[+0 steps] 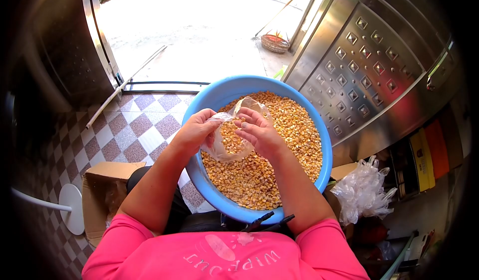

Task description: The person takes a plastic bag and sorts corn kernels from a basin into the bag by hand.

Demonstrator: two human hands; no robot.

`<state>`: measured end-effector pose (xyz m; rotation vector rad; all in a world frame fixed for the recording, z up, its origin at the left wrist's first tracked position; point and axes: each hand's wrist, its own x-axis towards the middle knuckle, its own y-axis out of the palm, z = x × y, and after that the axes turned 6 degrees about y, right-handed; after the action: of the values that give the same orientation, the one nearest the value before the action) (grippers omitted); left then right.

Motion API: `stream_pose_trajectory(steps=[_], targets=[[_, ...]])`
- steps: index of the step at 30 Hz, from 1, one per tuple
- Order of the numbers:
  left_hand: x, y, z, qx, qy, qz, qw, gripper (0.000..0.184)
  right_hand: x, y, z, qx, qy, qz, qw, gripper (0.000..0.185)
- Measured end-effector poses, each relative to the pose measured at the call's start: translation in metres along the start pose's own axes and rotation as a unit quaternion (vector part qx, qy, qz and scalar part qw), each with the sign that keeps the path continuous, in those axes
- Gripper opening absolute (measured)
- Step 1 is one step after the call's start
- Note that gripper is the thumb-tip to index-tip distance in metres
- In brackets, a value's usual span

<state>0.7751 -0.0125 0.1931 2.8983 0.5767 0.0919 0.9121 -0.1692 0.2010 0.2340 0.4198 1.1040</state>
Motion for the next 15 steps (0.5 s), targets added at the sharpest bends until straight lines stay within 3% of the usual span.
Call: stream_pose_trajectory(steps=[10,13,15], targets=[[-0.001,0.000,-0.002,0.003,-0.003,0.008,1.000,0.018,0.000,-0.001,0.000,-0.128,-0.039,-0.033,0.990,0.051],[-0.001,0.000,-0.002,0.001,-0.003,0.008,1.000,0.018,0.001,-0.002,-0.004,-0.202,-0.038,-0.032,0.978,0.040],[-0.002,-0.001,-0.002,0.000,-0.003,0.009,1.000,0.018,0.004,-0.006,-0.010,-0.333,-0.062,-0.075,0.938,0.028]])
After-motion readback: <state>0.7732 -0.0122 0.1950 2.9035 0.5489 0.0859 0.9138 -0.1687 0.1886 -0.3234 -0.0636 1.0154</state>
